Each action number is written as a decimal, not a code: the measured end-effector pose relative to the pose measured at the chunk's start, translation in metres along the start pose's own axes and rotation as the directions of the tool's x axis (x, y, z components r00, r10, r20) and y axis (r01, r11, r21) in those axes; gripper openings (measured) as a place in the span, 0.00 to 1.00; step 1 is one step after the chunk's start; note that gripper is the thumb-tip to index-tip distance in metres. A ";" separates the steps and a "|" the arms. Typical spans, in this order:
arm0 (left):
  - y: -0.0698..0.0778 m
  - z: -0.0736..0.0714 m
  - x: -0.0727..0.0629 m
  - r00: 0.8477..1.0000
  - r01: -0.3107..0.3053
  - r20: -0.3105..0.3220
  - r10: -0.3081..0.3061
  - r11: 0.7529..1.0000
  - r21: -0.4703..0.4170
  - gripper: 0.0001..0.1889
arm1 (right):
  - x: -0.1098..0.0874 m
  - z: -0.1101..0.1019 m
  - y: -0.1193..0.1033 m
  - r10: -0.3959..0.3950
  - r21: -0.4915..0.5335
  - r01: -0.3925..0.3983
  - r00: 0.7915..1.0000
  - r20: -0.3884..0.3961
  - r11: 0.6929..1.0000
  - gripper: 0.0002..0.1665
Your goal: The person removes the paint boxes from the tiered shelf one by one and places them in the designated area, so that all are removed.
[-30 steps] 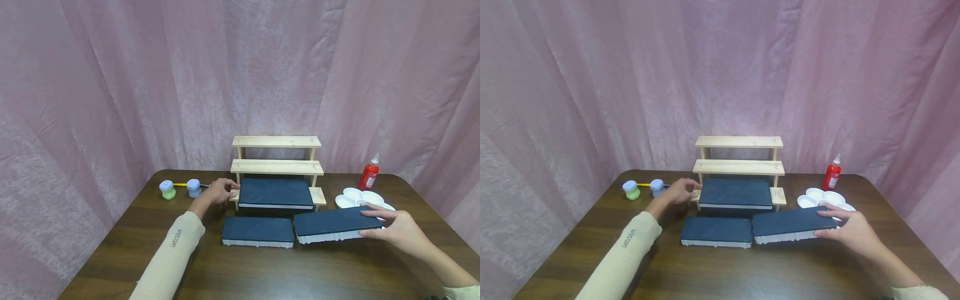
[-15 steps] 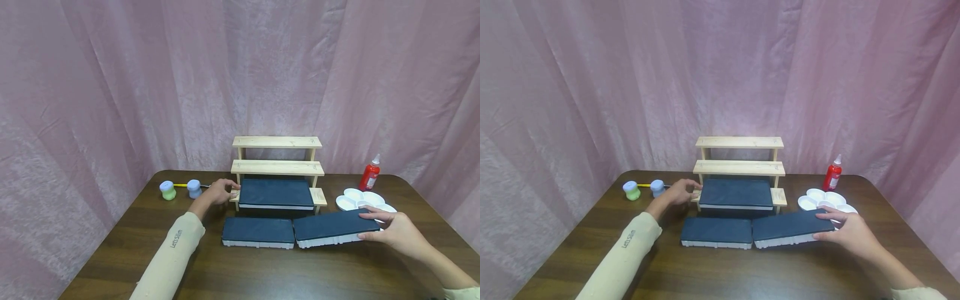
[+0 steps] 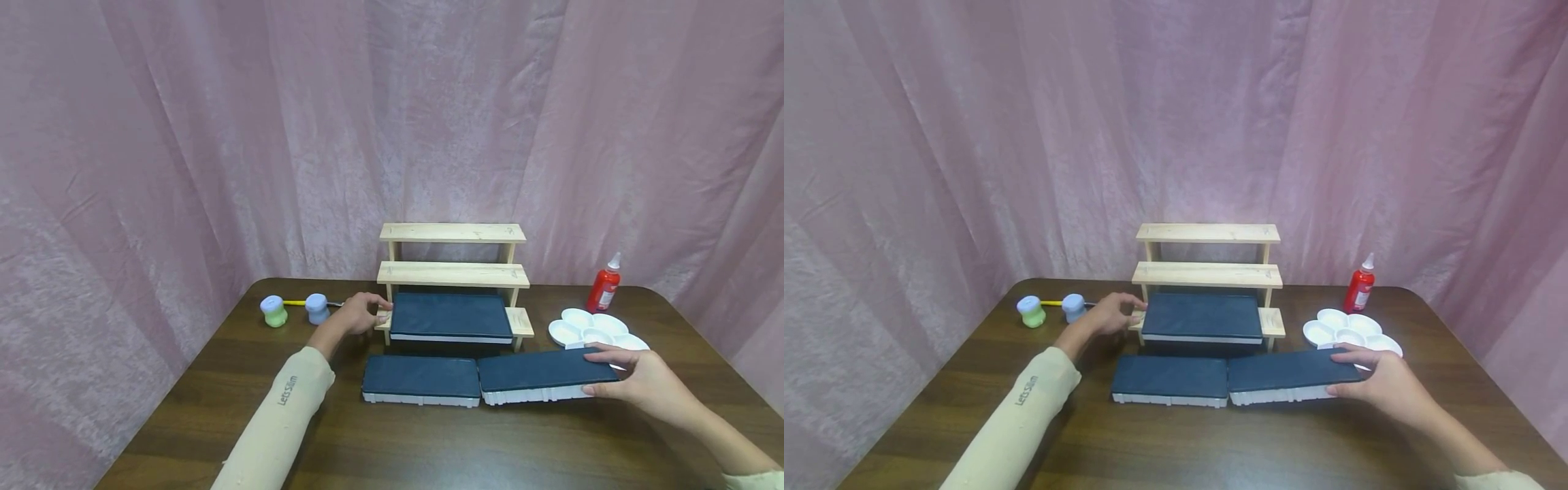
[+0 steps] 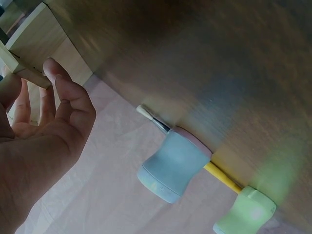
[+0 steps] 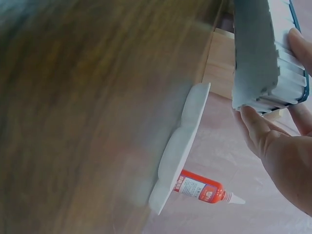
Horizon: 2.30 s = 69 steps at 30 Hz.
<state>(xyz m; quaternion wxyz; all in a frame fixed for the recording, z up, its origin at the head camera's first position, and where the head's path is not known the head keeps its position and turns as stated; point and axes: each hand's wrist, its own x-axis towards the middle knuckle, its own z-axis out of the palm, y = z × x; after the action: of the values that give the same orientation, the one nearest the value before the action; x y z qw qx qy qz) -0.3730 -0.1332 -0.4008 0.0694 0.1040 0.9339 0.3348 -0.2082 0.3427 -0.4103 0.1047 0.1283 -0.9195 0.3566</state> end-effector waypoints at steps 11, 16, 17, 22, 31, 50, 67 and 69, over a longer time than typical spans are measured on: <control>-0.001 0.002 0.000 1.000 -0.005 -0.003 0.005 1.000 0.012 0.14 | -0.001 0.000 0.001 -0.013 -0.021 0.014 0.998 0.064 1.000 0.30; -0.001 0.002 0.000 1.000 0.002 -0.003 -0.001 1.000 0.008 0.14 | -0.001 0.001 0.005 -0.065 0.061 0.060 0.994 0.087 0.996 0.29; -0.001 0.002 0.000 1.000 -0.003 -0.003 0.003 1.000 0.009 0.14 | -0.001 0.001 0.006 -0.076 0.087 0.068 0.993 0.092 0.994 0.29; 0.000 0.001 -0.001 1.000 -0.015 -0.001 0.015 1.000 0.007 0.13 | 0.000 0.002 0.012 -0.095 0.162 0.075 0.989 0.116 0.984 0.28; -0.001 0.000 -0.001 1.000 -0.013 -0.003 0.013 1.000 -0.001 0.13 | 0.002 0.002 0.012 -0.062 0.142 0.041 0.987 0.150 0.989 0.28; -0.001 0.001 0.001 1.000 -0.018 -0.006 0.018 1.000 0.005 0.13 | -0.001 0.002 0.007 0.006 0.013 -0.009 0.983 0.181 1.000 0.35; -0.003 0.002 0.001 0.999 -0.046 -0.008 0.046 0.999 0.000 0.13 | -0.002 0.001 0.010 0.024 0.036 -0.034 0.969 0.247 0.999 0.36; -0.002 0.002 0.000 0.999 -0.049 -0.008 0.049 0.999 -0.002 0.13 | -0.002 0.001 0.010 0.040 0.037 -0.051 0.963 0.267 0.998 0.36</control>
<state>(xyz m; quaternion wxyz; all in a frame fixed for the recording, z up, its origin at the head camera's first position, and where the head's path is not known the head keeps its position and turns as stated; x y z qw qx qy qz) -0.3730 -0.1335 -0.4041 0.0575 0.1254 0.9311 0.3378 -0.2099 0.3495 -0.4176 -0.0309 0.1560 -0.9200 0.3581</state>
